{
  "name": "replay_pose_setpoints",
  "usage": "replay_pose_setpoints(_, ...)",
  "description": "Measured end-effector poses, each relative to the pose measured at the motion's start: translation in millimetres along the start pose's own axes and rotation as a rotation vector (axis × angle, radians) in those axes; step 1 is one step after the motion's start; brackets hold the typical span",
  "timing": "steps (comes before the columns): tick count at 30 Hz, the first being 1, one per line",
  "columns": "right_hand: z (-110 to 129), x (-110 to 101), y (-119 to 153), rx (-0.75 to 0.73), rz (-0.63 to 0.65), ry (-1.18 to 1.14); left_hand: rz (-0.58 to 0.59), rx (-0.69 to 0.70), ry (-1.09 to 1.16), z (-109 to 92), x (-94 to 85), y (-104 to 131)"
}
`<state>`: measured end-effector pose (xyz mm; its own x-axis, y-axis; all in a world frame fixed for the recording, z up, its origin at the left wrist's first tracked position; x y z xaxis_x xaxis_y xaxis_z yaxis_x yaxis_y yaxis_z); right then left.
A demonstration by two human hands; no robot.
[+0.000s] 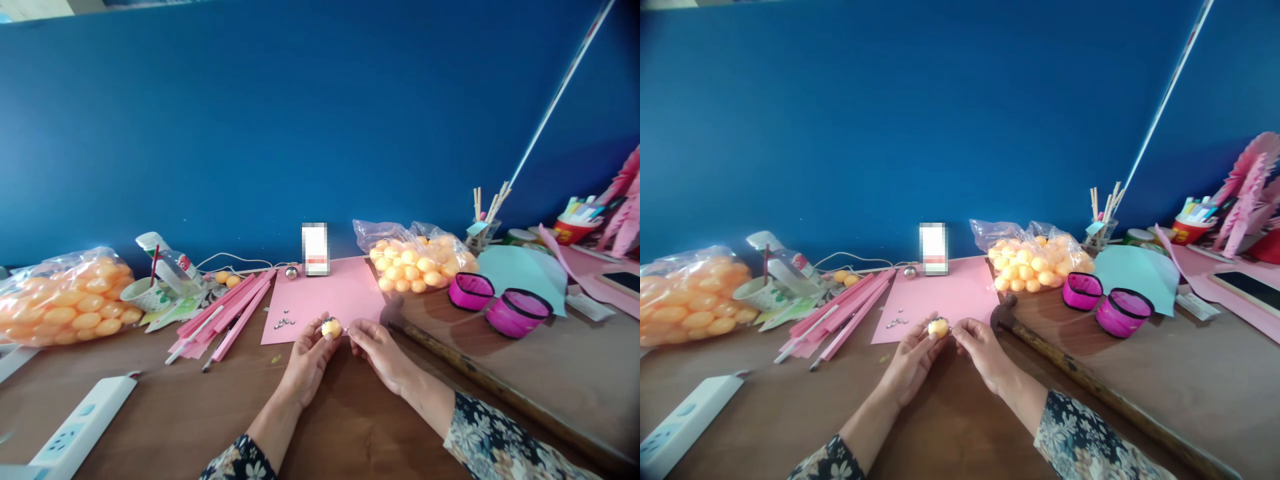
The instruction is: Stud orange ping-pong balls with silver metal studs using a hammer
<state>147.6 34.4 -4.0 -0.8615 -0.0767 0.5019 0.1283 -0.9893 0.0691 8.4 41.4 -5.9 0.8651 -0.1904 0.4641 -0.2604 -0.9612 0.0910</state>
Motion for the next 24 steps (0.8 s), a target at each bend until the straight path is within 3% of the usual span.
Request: replay_pose_setpoints(24,4.5,4.2,0.3,-0.051,0.029,0.074,0.011,-0.002,-0.096,3.9,0.4,-1.1)
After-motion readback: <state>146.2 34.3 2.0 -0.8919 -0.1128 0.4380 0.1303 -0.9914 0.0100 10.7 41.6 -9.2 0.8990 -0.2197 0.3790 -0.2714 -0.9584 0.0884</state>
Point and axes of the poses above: each hand's wrist, its own y-axis away from the middle knuckle, its own x-axis out of the palm, z = x × y, the point moved 2 cm from there along -y, towards the middle knuckle, and after that the axes turned 11 degrees about -y, right-handed, at the moved point
